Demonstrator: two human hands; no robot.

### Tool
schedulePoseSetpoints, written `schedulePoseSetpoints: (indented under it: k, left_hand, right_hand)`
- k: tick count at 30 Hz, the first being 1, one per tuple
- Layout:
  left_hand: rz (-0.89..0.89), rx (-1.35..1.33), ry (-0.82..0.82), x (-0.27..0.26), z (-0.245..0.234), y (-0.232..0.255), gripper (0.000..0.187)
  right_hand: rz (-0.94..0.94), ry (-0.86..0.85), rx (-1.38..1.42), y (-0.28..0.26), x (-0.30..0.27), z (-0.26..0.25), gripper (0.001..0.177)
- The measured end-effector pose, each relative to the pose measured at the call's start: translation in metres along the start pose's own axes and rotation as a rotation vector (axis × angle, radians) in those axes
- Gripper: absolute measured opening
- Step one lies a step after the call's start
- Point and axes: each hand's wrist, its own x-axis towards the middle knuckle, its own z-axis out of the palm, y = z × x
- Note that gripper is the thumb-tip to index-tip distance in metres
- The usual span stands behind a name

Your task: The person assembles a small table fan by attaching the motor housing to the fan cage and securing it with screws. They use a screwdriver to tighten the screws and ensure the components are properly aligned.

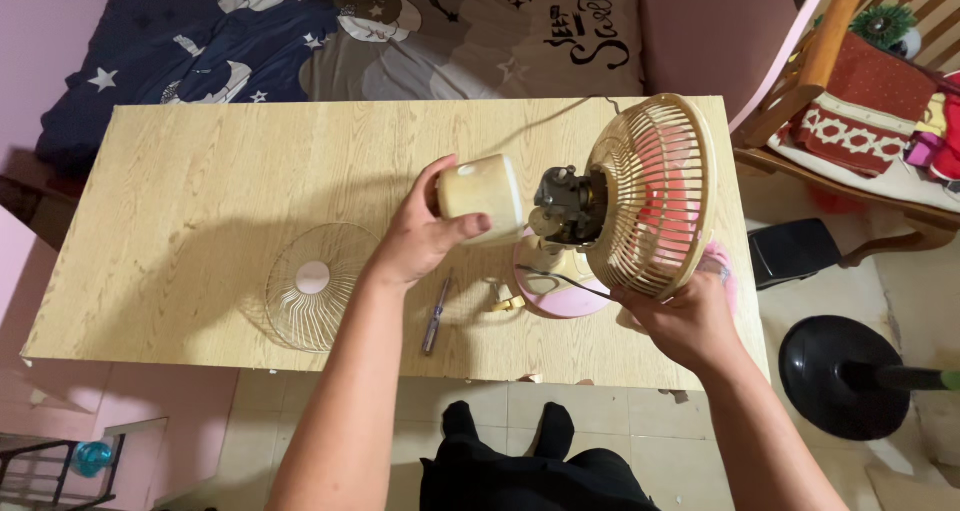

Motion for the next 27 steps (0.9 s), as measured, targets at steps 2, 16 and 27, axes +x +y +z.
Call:
schedulePoseSetpoints:
  k: [2,16,27]
  left_hand:
    - [-0.018,0.017,-0.013,0.002,0.005,-0.001,0.138]
    - [0.05,0.379,-0.092,0.028,0.041,0.014,0.125]
    - [0.062,0.219,-0.139,0.04,0.054,-0.008,0.112]
  right_hand:
    - [-0.061,0.0,-0.038,-0.001,0.001,0.0,0.014]
    - [-0.01,0.005,-0.036,-0.004,0.001,0.001,0.016]
    - [-0.059,-0.002,-0.056,-0.004,0.002,0.002,0.018]
